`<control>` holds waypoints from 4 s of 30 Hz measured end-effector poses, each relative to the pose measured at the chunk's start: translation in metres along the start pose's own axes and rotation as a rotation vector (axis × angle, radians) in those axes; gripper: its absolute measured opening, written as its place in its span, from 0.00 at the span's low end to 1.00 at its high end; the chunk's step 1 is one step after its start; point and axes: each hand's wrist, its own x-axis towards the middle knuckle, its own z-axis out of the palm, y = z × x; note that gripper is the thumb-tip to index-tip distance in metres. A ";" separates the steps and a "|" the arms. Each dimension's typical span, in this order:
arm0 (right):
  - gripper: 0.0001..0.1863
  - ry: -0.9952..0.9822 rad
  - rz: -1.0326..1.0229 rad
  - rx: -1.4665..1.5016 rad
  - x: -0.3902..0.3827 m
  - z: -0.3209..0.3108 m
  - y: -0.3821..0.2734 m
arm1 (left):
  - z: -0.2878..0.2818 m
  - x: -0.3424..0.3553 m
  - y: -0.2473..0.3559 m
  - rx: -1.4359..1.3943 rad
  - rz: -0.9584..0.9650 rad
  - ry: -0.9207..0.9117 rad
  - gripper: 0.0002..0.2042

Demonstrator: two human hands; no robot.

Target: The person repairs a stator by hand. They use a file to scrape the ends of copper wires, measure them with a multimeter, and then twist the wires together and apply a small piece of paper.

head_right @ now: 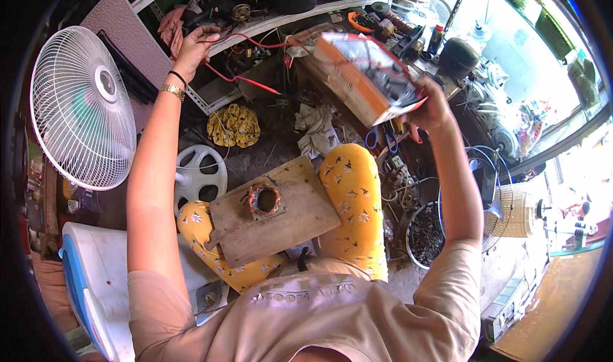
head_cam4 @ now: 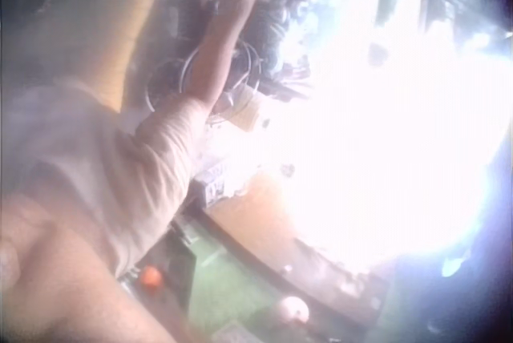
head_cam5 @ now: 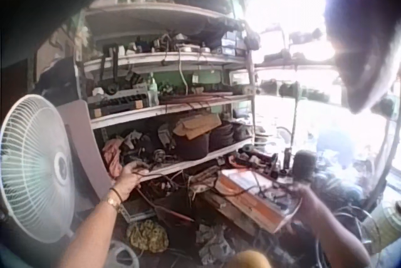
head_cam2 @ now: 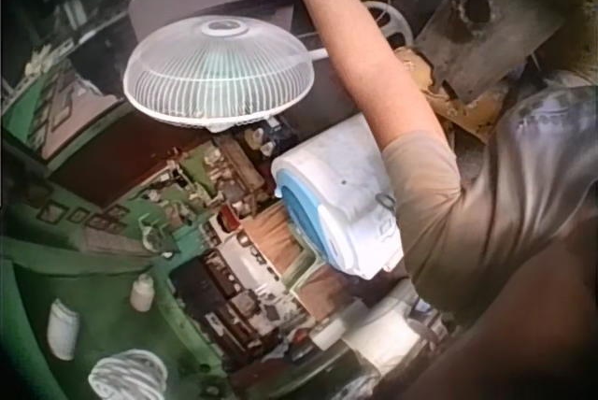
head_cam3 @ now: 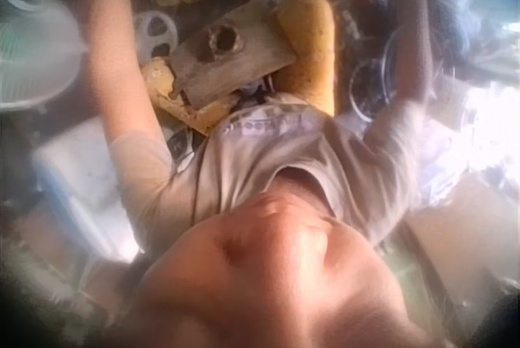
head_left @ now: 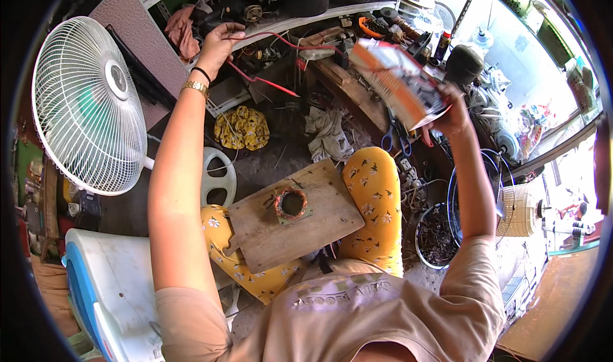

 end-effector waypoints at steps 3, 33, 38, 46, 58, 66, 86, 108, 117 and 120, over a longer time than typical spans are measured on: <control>0.23 0.054 0.063 0.058 0.017 -0.027 0.041 | 0.010 -0.006 -0.023 0.429 -0.022 -0.294 0.17; 0.17 0.405 0.016 0.015 0.028 -0.070 0.121 | 0.017 -0.123 -0.100 0.639 -0.121 -0.450 0.13; 0.21 0.207 -0.021 -0.080 -0.014 -0.035 0.093 | -0.037 -0.161 -0.121 0.793 -0.070 -0.336 0.11; 0.37 0.170 -0.013 -0.626 -0.117 0.107 0.147 | -0.069 -0.191 -0.092 0.739 -0.112 -0.144 0.13; 0.36 0.205 -0.262 -1.779 -0.116 0.134 0.176 | -0.009 -0.165 -0.003 0.815 0.610 -0.034 0.07; 0.34 0.024 -0.216 -0.898 0.014 0.146 0.071 | 0.060 -0.149 0.084 0.764 0.866 0.223 0.07; 0.08 0.100 -0.108 -0.139 0.223 0.196 0.043 | 0.105 -0.170 -0.005 0.789 0.837 -0.203 0.07; 0.11 -0.140 -0.814 -1.165 0.171 0.248 0.147 | 0.069 -0.132 -0.041 -0.942 0.154 0.508 0.07; 0.15 -0.336 -0.793 -1.338 0.149 0.259 0.132 | 0.047 -0.148 -0.035 -0.817 0.193 0.443 0.10; 0.15 -0.306 -0.781 -1.328 0.153 0.257 0.138 | 0.041 -0.145 -0.045 -0.860 0.196 0.453 0.09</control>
